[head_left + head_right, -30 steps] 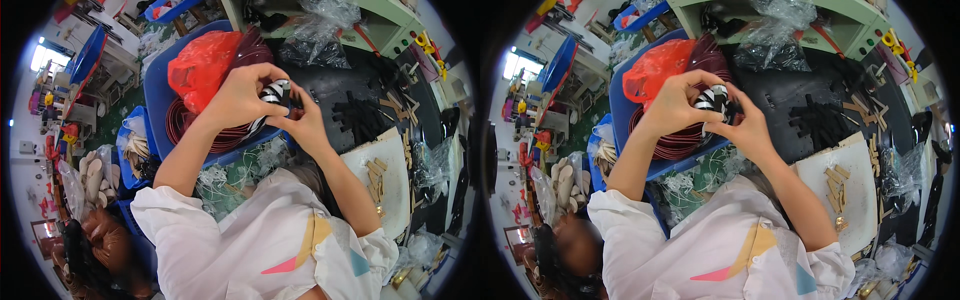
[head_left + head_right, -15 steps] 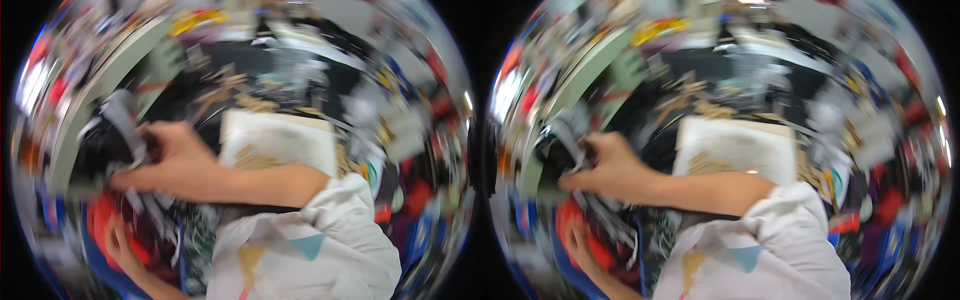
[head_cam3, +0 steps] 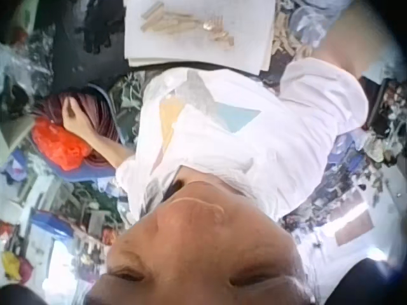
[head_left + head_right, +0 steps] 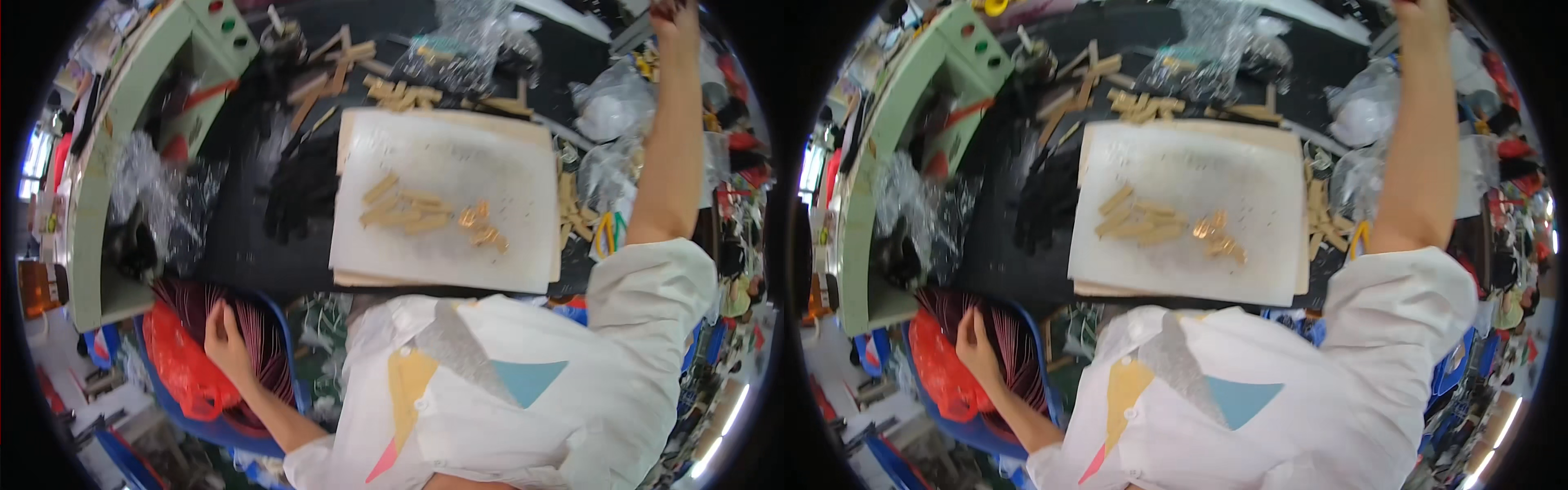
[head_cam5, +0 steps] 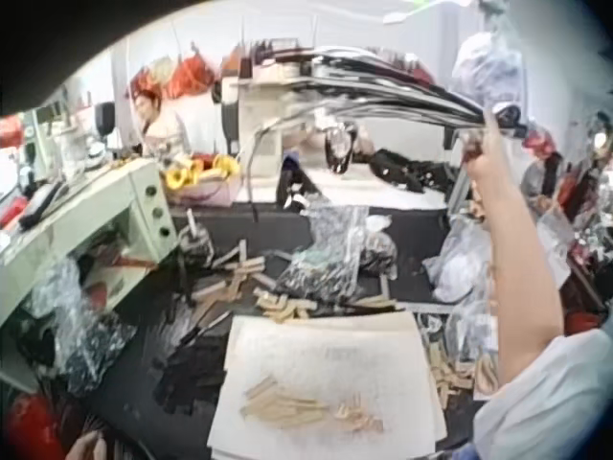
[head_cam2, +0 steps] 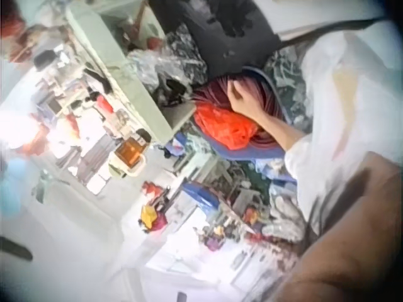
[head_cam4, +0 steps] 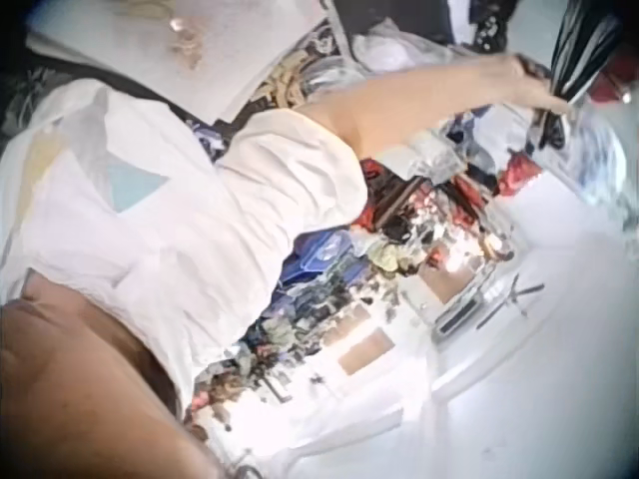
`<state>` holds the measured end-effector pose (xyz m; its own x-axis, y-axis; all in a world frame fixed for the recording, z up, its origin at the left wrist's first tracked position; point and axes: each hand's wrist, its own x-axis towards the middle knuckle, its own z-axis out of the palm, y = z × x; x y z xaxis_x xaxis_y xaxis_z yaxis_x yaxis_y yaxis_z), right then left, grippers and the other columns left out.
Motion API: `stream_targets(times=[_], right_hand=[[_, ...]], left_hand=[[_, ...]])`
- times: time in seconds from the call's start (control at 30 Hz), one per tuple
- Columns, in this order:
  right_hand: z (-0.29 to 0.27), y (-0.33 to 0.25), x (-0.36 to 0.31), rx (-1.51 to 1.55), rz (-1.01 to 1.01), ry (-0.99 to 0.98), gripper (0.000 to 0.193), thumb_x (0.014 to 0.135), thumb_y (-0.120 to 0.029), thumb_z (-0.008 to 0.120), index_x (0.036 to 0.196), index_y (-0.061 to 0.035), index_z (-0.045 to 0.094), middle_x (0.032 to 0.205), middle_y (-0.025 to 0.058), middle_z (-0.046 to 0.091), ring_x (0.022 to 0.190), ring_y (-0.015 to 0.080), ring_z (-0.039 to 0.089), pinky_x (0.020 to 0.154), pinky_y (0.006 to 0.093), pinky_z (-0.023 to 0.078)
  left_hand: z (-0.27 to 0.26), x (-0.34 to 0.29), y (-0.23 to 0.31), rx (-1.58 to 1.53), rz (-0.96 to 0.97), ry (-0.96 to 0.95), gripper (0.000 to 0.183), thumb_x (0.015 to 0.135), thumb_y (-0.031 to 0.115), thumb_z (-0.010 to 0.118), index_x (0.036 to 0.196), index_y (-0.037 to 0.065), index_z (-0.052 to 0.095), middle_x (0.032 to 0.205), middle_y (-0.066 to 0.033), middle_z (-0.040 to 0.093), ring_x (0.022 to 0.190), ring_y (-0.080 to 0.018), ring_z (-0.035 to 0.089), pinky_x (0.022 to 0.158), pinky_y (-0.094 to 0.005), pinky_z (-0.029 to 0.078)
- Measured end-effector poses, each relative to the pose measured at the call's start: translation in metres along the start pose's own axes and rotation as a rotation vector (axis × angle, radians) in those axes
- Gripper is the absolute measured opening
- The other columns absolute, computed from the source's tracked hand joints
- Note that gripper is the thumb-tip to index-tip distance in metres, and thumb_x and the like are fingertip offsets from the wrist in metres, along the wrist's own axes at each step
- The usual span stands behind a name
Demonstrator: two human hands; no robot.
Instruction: The recorder uses clippers to trim and assemble small leather and metal shoe buckle components.
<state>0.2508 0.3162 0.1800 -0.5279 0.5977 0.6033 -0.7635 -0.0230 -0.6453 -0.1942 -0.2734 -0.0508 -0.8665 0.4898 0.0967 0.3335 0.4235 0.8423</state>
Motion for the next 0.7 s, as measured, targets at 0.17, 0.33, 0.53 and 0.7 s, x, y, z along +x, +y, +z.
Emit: stream_targets(times=[0.17, 0.33, 0.53, 0.7], right_hand=[[-0.075, 0.033, -0.108, -0.611, 0.265, 1.046, 0.025, 0.074, -0.015, 0.074, 0.085, 0.0021, 0.059, 0.058, 0.0, 0.049, 0.038, 0.0051, 0.028, 0.037, 0.0189, 0.021], [0.063, 0.147, -0.209, -1.364, 0.396, 0.525, 0.016, 0.085, -0.017, 0.06, 0.093, -0.0053, 0.067, 0.07, -0.0021, 0.06, 0.056, 0.0041, 0.048, 0.045, 0.0196, 0.034], [0.137, 0.187, -0.253, -1.46, 0.655, -0.333, 0.038, 0.058, 0.007, 0.064, 0.093, -0.007, 0.066, 0.095, 0.0034, 0.063, 0.078, 0.0219, 0.062, 0.061, 0.0299, 0.05], [0.134, 0.196, -0.258, -1.534, 0.647, -0.326, 0.047, 0.056, 0.007, 0.065, 0.1, -0.0076, 0.063, 0.096, 0.0043, 0.063, 0.078, 0.0224, 0.062, 0.059, 0.0301, 0.051]], left_hand=[[0.064, 0.007, 0.054, -0.087, 0.078, -0.177, 0.021, 0.088, 0.003, 0.055, 0.106, -0.007, 0.059, 0.101, -0.0127, 0.063, 0.092, -0.0141, 0.06, 0.083, -0.0243, 0.047], [0.155, 0.002, 0.119, 0.061, 0.462, -0.482, 0.011, 0.08, -0.001, 0.061, 0.09, -0.004, 0.064, 0.081, -0.0095, 0.065, 0.075, -0.0135, 0.061, 0.07, -0.0234, 0.046], [0.213, 0.0, 0.145, 0.002, 0.691, -0.692, 0.016, 0.073, -0.005, 0.063, 0.089, 0.0, 0.063, 0.075, -0.0102, 0.059, 0.067, -0.0251, 0.054, 0.061, -0.0323, 0.044], [0.241, 0.009, 0.15, 0.057, 0.797, -0.785, 0.021, 0.073, -0.005, 0.062, 0.094, 0.002, 0.064, 0.079, -0.0074, 0.054, 0.072, -0.0217, 0.049, 0.062, -0.0306, 0.041]])
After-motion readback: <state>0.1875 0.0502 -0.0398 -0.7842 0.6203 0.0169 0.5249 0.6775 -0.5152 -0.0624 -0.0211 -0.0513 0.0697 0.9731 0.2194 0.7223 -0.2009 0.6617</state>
